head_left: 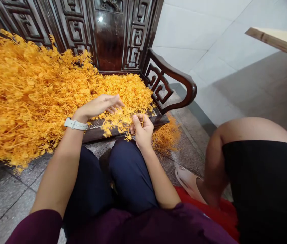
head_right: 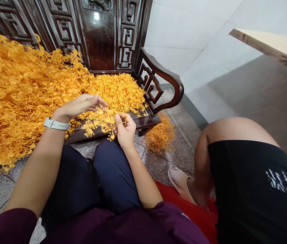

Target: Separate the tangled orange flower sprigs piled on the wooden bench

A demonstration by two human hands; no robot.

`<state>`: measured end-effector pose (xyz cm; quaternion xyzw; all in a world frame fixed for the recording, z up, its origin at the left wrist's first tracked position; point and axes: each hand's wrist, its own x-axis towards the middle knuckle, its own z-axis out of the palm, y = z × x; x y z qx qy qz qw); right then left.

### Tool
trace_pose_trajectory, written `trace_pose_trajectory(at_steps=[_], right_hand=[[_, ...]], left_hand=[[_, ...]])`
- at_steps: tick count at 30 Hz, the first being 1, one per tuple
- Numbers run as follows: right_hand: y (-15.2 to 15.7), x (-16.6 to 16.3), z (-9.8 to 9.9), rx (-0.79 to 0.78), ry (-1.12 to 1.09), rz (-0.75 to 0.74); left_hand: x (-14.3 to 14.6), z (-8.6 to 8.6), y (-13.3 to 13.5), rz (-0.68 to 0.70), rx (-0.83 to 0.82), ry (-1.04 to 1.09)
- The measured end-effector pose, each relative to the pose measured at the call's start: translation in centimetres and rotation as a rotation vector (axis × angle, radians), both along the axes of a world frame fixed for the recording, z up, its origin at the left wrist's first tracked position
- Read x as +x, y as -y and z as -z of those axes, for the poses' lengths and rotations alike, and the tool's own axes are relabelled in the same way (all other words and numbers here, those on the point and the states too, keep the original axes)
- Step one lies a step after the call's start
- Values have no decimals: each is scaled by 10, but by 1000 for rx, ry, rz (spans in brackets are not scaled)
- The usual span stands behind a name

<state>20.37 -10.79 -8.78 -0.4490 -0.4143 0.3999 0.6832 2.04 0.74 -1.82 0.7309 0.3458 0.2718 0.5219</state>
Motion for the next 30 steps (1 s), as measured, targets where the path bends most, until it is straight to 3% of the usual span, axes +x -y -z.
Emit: trace_pose_trajectory(at_steps=[2,5,12,19,25,30], right_hand=[[-1,-2,1,-17,-16,17],[-1,-4,0,-5,-29,34],[-2,-8,1,35,-61,-9],[-3,-7,3,43,-57,-89],[-9,-4,7,51,-55,-72],[-11,1,7,103,-139,33]], left_hand=[[11,-11,17,142,137,-58],[20,-15,25,182,254,-73],[15,0,10,6,337,51],[17,4,5,-168,396,202],[13,15,-10,-368,280,381],[-10,29,-35,-534,195,485]])
